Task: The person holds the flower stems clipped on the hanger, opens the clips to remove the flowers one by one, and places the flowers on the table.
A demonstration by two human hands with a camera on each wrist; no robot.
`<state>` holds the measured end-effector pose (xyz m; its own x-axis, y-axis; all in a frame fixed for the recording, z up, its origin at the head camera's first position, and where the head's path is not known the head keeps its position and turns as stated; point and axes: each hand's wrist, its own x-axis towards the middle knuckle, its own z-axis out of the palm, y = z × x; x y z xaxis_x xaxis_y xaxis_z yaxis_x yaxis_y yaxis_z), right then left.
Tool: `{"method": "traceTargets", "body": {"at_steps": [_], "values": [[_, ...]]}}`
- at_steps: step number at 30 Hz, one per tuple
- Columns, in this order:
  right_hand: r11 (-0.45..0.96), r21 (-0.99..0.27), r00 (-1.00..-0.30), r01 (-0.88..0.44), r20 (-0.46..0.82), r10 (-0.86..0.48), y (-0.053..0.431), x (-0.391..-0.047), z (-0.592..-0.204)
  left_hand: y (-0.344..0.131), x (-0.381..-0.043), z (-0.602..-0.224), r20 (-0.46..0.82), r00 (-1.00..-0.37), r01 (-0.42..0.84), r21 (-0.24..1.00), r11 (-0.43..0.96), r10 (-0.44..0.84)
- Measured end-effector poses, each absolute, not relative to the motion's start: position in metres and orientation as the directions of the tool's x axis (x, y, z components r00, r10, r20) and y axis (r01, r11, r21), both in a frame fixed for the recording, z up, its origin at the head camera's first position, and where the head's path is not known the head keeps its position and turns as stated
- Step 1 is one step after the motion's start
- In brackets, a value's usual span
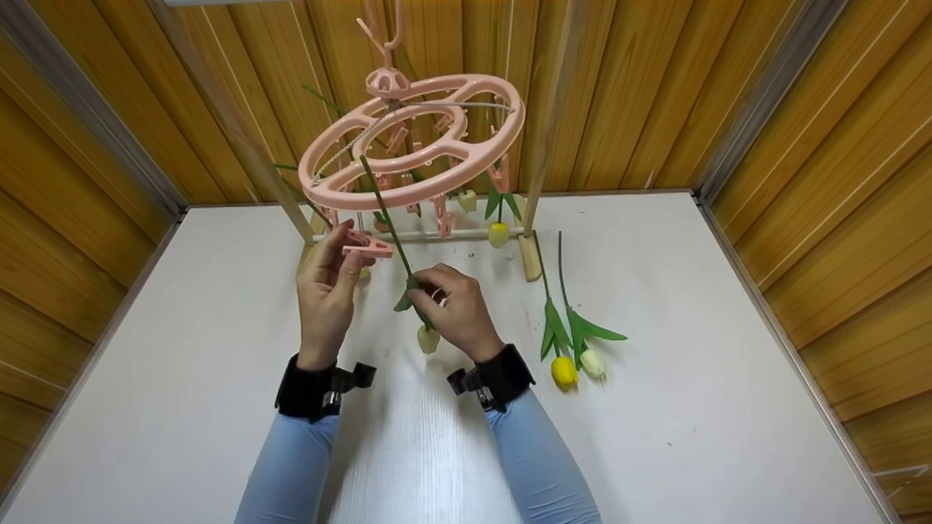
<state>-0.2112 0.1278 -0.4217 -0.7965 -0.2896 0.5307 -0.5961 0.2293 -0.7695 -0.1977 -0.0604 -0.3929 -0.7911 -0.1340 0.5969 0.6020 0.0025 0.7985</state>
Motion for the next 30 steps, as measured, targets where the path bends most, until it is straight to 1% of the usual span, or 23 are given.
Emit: {"method": "traceTargets", "body": {"at_steps": [7, 9, 12, 20, 30], "values": [[0.223, -0.763, -0.789, -0.606, 0.542, -0.291, 0.130, -0.213, -0.422, -0.061, -0.198, -0.392, 0.583, -0.801, 0.591, 0.806, -0.027, -0.137], [0.223, -0.766, -0.791, -0.603, 0.539, -0.290, 0.131, -0.213, -0.421, -0.061, -0.198, -0.392, 0.580, -0.803, 0.587, 0.810, -0.011, -0.139], [0.222, -0.769, -0.794, -0.599, 0.535, -0.289, 0.132, -0.212, -0.420, -0.061, -0.197, -0.391, 0.596, -0.791, 0.594, 0.802, 0.058, -0.138], [0.199, -0.793, -0.809, -0.576, 0.519, -0.276, 0.136, -0.211, -0.419, -0.062, -0.192, -0.390, 0.677, -0.726, 0.622, 0.721, 0.306, -0.119], [0.216, -0.797, -0.820, -0.564, 0.507, -0.266, 0.142, -0.211, -0.417, -0.059, -0.187, -0.385, 0.766, -0.633, 0.634, 0.595, 0.494, -0.111]]}}
